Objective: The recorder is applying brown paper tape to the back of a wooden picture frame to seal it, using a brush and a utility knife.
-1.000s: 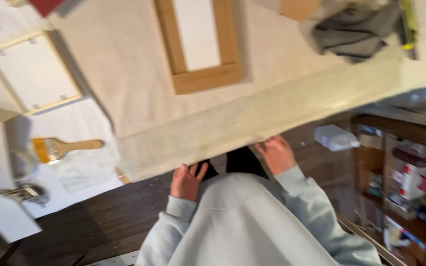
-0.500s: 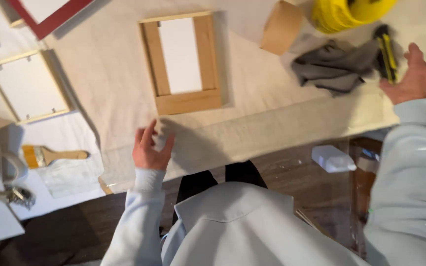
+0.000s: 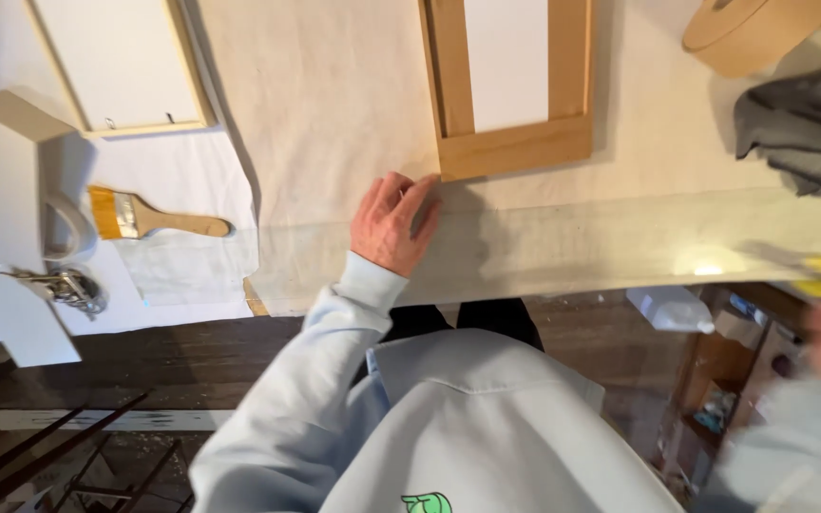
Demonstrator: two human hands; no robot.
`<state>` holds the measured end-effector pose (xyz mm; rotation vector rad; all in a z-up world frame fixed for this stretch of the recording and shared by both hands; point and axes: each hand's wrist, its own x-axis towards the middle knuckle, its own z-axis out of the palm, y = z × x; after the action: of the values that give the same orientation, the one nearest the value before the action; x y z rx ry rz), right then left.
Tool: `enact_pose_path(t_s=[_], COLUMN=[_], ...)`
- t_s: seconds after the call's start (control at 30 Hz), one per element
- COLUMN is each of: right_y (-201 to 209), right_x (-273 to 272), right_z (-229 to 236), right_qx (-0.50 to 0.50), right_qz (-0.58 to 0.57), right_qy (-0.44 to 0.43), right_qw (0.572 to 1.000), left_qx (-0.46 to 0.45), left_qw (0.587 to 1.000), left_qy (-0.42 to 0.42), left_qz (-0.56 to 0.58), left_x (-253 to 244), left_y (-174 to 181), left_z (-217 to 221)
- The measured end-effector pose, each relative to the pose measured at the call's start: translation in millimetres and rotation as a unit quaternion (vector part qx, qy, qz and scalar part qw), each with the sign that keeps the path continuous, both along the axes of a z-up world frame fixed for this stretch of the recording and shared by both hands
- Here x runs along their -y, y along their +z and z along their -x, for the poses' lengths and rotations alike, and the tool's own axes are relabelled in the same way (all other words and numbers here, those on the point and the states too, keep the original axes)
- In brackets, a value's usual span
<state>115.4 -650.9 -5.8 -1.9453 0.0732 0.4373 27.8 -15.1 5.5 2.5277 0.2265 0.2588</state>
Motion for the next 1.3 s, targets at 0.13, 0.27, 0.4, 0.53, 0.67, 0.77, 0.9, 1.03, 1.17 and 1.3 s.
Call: enact_pose_path(t_s=[0.13, 0.27, 0.4, 0.53, 0.67, 0.77, 0.9, 1.03, 1.17, 1.3], right_y=[106, 70, 38, 15, 5, 6, 4, 4, 5, 6], right_x=[-335, -427, -460, -471, -476, -479, -480, -480, -482, -483], right_z=[29, 38, 44, 45, 49, 47, 47, 47, 47, 47], right_qx=[0.159, 0.241, 0.349, 0.422, 0.43, 0.421, 0.427, 0.426, 0.419, 0.419], right_qz=[-0.044, -0.109, -0.086, -0.046, -0.019, 0.027, 0.03, 0.035, 0.036, 0.045], right_qy=[-0.04, 0.021, 0.049, 0.061, 0.099, 0.123, 0.14, 0.157, 0.16, 0.169], right_qw=[0.986, 0.964, 0.932, 0.903, 0.897, 0.898, 0.893, 0.89, 0.893, 0.891], left_qx=[0.045, 0.076, 0.087, 0.085, 0.091, 0.101, 0.107, 0.106, 0.111, 0.105], left_qw=[0.991, 0.981, 0.976, 0.971, 0.972, 0.968, 0.969, 0.969, 0.969, 0.971], left_qy=[-0.098, -0.133, -0.169, -0.187, -0.186, -0.193, -0.192, -0.187, -0.185, -0.184], left_qz=[-0.078, -0.117, -0.102, -0.12, -0.115, -0.122, -0.113, -0.118, -0.12, -0.114], left_x=[-25, -43, -51, -51, -50, -52, -51, -50, -50, -49], left_y=[3, 4, 4, 3, 1, -5, -11, -8, -12, -12], left_z=[-2, -10, -19, -24, -27, -30, -28, -27, -28, -25])
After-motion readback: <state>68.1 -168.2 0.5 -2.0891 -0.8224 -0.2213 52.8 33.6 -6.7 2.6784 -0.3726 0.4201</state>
